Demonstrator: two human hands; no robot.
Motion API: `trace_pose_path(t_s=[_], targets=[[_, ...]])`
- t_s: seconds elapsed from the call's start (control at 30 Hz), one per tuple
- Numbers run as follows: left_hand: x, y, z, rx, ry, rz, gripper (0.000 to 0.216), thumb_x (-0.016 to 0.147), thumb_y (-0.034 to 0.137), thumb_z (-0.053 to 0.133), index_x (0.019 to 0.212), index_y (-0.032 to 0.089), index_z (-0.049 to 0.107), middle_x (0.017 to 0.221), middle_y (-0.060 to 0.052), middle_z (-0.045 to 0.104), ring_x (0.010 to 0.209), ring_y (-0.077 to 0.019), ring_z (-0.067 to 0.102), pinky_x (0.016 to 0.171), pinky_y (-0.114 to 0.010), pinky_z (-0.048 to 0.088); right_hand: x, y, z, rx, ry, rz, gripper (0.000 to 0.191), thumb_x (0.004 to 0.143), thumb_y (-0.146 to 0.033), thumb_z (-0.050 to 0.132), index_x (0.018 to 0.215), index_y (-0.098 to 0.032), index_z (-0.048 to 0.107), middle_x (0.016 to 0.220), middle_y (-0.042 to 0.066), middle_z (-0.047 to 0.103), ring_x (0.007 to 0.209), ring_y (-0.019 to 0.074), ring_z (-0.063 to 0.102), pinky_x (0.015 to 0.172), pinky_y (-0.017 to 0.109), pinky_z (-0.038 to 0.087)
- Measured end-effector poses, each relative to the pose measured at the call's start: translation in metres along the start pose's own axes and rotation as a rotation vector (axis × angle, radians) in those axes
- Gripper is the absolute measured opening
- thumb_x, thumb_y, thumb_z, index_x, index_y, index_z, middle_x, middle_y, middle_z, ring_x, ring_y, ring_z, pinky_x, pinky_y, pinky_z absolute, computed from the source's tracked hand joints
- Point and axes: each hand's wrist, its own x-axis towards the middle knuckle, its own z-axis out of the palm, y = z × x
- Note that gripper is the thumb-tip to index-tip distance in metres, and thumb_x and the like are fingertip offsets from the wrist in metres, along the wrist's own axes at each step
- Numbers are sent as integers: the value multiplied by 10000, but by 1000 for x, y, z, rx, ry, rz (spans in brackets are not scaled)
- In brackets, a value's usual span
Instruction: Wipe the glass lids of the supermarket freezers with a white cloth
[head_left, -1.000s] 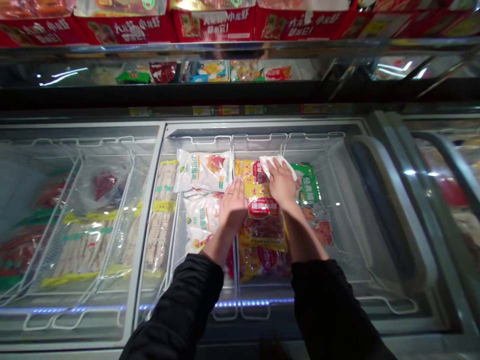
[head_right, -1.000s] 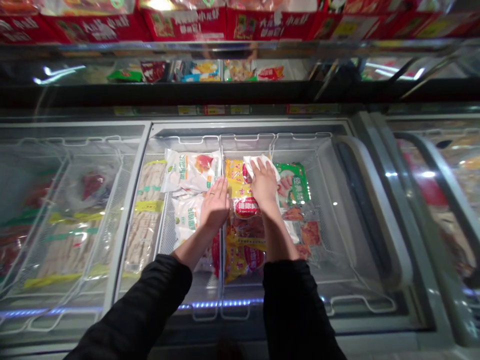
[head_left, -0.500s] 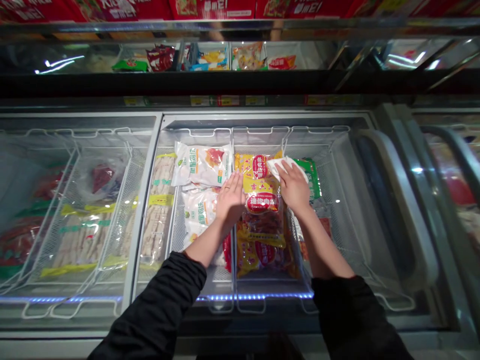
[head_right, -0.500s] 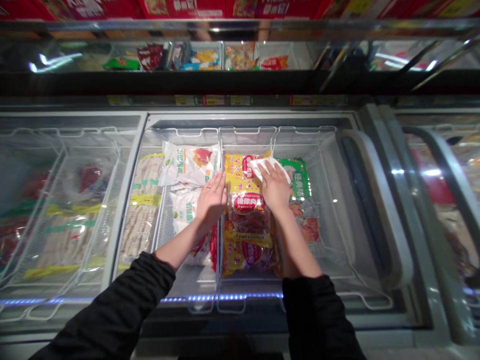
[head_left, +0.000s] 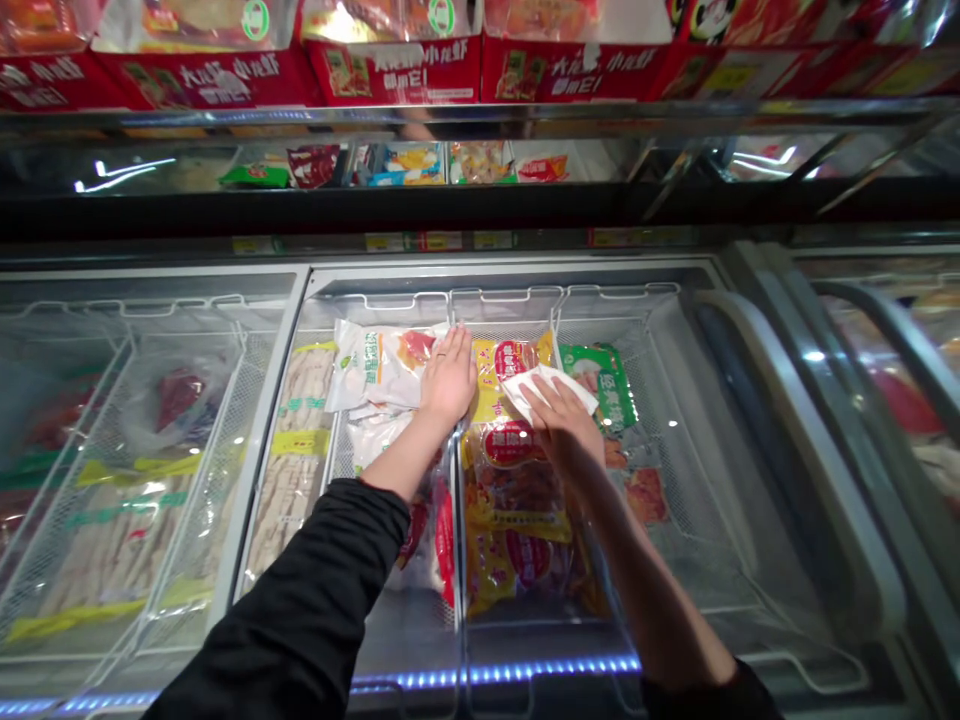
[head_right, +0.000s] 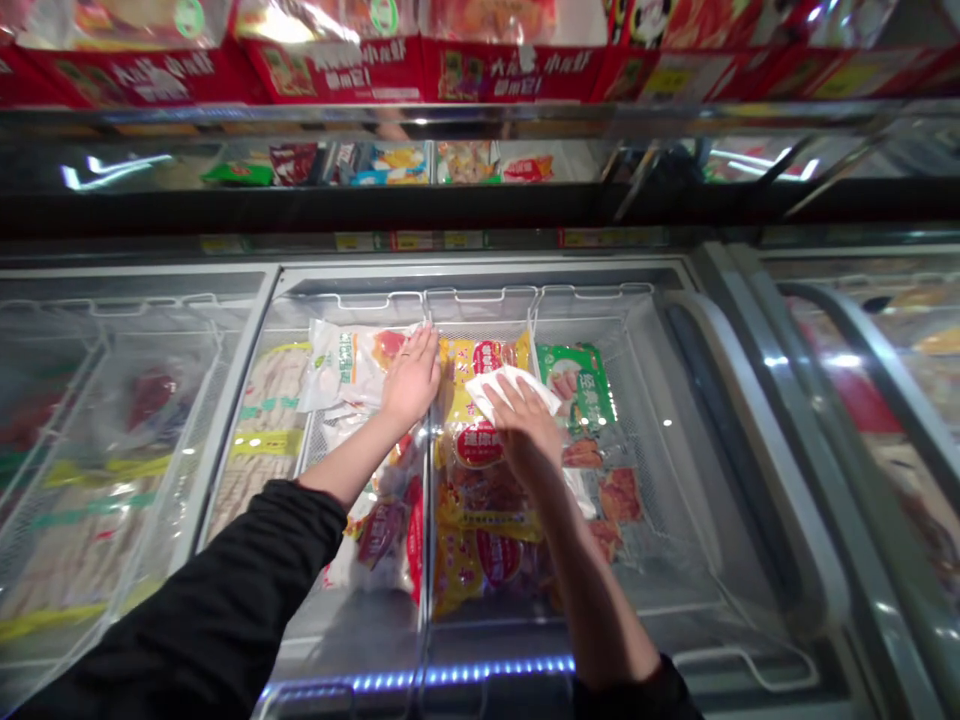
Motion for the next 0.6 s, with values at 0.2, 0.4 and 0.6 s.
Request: trace_pose_path(t_s=[0.2, 0.4, 0.6], targets=[[2, 0, 7, 19, 43, 0, 561, 1010, 169, 369, 1566, 100, 390, 1638, -102, 365, 1537, -217, 308, 1294, -411, 241, 65, 4, -1, -4, 77, 177, 469, 1007, -205, 450, 1453, -258, 587, 1541, 33, 529, 1455, 334, 436, 1172, 582, 410], [2, 0, 5, 15, 47, -5, 571, 1000, 154, 386, 1570, 114, 385, 1636, -86, 374, 1535, -206, 313, 1283, -400, 272, 69, -34, 13, 36, -30, -22, 525, 969, -117, 479, 1461, -273, 577, 1558, -6, 508, 1477, 293, 410, 1212, 490, 376], [2, -2, 7, -3, 67, 0, 562, 1003, 172, 386, 1560, 101, 406, 1623, -86, 397, 1526, -208, 332, 1279, -400, 283, 19, -4, -3, -15, -73, -14, 512, 1003, -159, 444, 1489, -286, 540, 1575, -2, 489, 1482, 285, 403, 1171, 481, 423]])
